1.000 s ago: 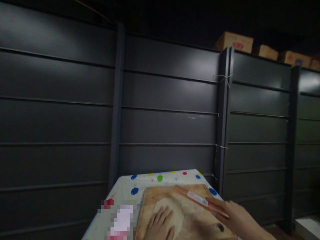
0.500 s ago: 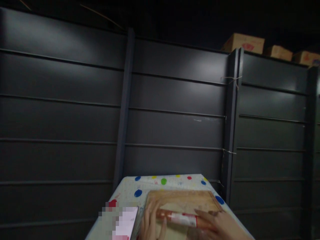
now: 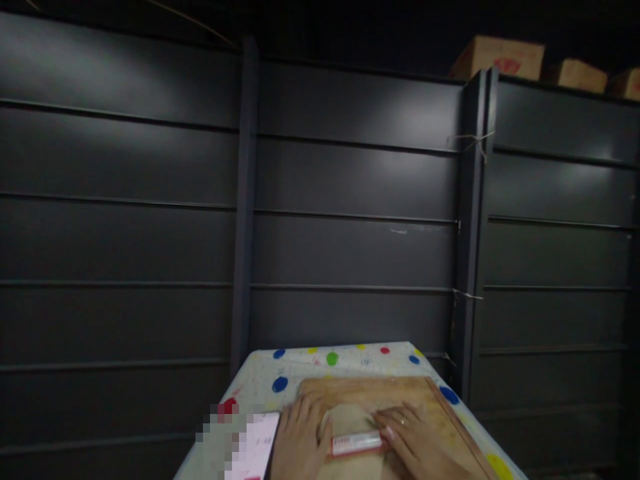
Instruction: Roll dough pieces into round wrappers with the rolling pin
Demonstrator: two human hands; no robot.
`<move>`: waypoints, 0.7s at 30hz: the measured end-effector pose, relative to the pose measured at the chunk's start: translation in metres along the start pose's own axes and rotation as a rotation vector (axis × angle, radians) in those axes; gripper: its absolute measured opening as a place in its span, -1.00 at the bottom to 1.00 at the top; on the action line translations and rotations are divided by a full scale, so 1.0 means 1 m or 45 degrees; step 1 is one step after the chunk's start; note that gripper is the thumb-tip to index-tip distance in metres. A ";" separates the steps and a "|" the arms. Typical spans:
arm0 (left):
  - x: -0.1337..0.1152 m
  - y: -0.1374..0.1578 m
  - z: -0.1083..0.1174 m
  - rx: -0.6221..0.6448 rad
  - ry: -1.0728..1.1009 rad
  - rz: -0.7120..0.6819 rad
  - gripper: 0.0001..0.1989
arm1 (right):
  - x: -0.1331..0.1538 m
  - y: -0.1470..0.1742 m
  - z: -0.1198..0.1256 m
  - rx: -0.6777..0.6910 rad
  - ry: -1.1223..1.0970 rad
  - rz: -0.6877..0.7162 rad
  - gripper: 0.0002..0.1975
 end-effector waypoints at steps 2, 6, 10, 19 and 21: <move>-0.003 -0.005 0.001 -0.001 -0.028 0.000 -0.59 | -0.011 -0.009 -0.017 -0.087 0.136 -0.087 -0.55; 0.002 -0.017 -0.001 -0.039 -0.002 0.004 -0.61 | -0.028 -0.037 -0.037 -0.118 0.379 -0.206 -0.57; 0.006 -0.030 -0.003 -0.086 0.021 -0.037 -0.66 | -0.035 -0.064 -0.032 -0.030 0.340 -0.253 -0.56; 0.021 -0.064 -0.011 -0.074 0.132 0.055 -0.67 | -0.054 -0.106 -0.029 0.024 0.243 -0.372 -0.71; 0.024 -0.070 -0.012 -0.082 0.123 0.071 -0.67 | -0.055 -0.113 -0.028 0.008 0.228 -0.398 -0.68</move>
Point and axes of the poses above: each hand's wrist, its own y-axis away from the middle knuckle, its own z-axis out of the back of the hand, x = y × z, the point moved 3 cm from there along -y, towards the middle knuckle, and after that the axes turned 1 degree about -y, right-handed, at the moved point
